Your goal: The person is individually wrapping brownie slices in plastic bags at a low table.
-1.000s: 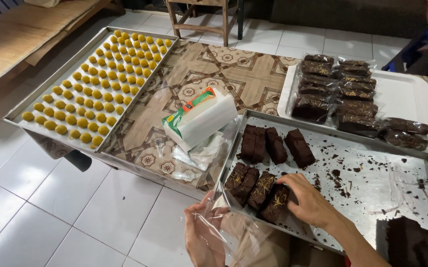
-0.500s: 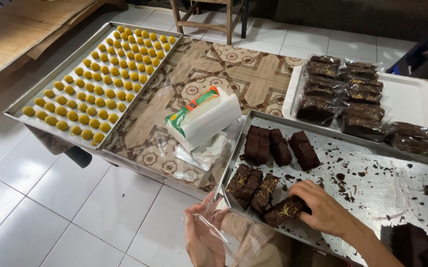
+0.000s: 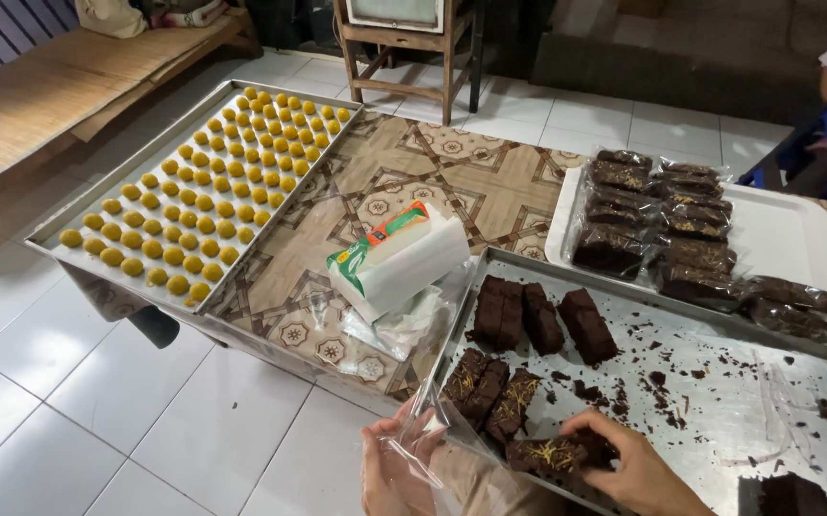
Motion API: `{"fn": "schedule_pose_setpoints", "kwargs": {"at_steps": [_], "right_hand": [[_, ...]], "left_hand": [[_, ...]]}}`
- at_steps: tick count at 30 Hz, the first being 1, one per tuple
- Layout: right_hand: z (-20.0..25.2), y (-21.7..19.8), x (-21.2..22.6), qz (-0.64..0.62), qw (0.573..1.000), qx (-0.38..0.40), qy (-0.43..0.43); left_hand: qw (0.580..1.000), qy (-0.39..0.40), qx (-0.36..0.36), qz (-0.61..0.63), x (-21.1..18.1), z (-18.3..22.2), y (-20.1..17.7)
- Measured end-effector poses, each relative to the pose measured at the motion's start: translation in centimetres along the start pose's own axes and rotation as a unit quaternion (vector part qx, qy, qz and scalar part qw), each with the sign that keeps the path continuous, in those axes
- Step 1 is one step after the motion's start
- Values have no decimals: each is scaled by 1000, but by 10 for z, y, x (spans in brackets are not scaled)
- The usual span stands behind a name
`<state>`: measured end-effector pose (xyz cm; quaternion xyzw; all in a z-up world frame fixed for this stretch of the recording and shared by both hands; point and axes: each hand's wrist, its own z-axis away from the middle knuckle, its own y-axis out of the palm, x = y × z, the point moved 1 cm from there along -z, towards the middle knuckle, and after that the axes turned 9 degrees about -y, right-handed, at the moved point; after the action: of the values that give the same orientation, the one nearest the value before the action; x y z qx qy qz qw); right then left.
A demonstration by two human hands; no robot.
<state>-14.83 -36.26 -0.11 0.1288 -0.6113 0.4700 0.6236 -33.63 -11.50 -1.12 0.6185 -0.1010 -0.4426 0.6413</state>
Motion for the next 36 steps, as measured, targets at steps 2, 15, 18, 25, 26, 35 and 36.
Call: {"fn": "schedule_pose_setpoints", "kwargs": {"at_steps": [2,15,18,25,26,35,36], "right_hand": [[0,-1,-4,-21,1000,2,-19],[9,2,9,-105,977,-170,77],[16,2,25,-246,937,-228,98],[44,-14,-31,-480,823,-304,-26],[50,-8,-28,-481,820,-309,-27],[79,6,-75,-483,829,-281,-25],[79,7,-77,-505,817,-277,-4]], "left_hand": [[1000,5,26,16,4,-6,-11],[997,-9,-65,-44,7,-6,21],[993,-22,-86,-75,5,1,47],[986,88,42,-138,27,-11,91],[986,83,46,-139,32,-11,95],[950,125,190,-215,59,4,132],[949,118,192,-219,62,5,133]]}}
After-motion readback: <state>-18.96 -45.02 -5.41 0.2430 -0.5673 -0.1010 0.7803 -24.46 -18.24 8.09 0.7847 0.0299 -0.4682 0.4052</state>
